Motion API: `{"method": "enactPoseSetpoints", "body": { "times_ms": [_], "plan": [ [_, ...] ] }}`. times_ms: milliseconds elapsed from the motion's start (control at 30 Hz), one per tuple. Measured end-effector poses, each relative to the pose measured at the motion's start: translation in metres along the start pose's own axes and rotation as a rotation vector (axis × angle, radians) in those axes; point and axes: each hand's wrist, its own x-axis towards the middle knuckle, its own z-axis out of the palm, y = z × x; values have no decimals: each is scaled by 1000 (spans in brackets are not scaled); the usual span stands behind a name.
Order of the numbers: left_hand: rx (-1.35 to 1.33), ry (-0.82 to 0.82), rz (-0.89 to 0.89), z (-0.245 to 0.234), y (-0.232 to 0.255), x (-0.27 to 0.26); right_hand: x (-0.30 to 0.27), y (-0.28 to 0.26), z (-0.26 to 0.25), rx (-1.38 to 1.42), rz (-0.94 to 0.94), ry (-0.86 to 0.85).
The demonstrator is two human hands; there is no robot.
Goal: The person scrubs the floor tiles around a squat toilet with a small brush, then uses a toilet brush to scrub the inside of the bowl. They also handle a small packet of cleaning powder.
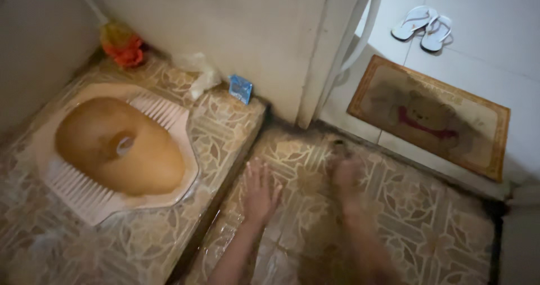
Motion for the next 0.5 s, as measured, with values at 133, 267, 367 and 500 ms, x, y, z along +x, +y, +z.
{"method": "enactPoseSetpoints", "body": {
  "times_ms": [133, 267, 367, 500],
  "plan": [
    [-3, 101, 14, -6, -1, -13, -42, -55, 104, 321, -414, 73],
    [-35, 117, -36, -26, -17, -42, -57, -59, 148, 216, -200, -298],
    [-36, 137, -65, -33, -27, -59, -64, -55, 140, -332, -627, -170],
    [-56, 199, -61, -37, -31, -68, -80, -89, 111, -428, -729, -103]
  ]
}}
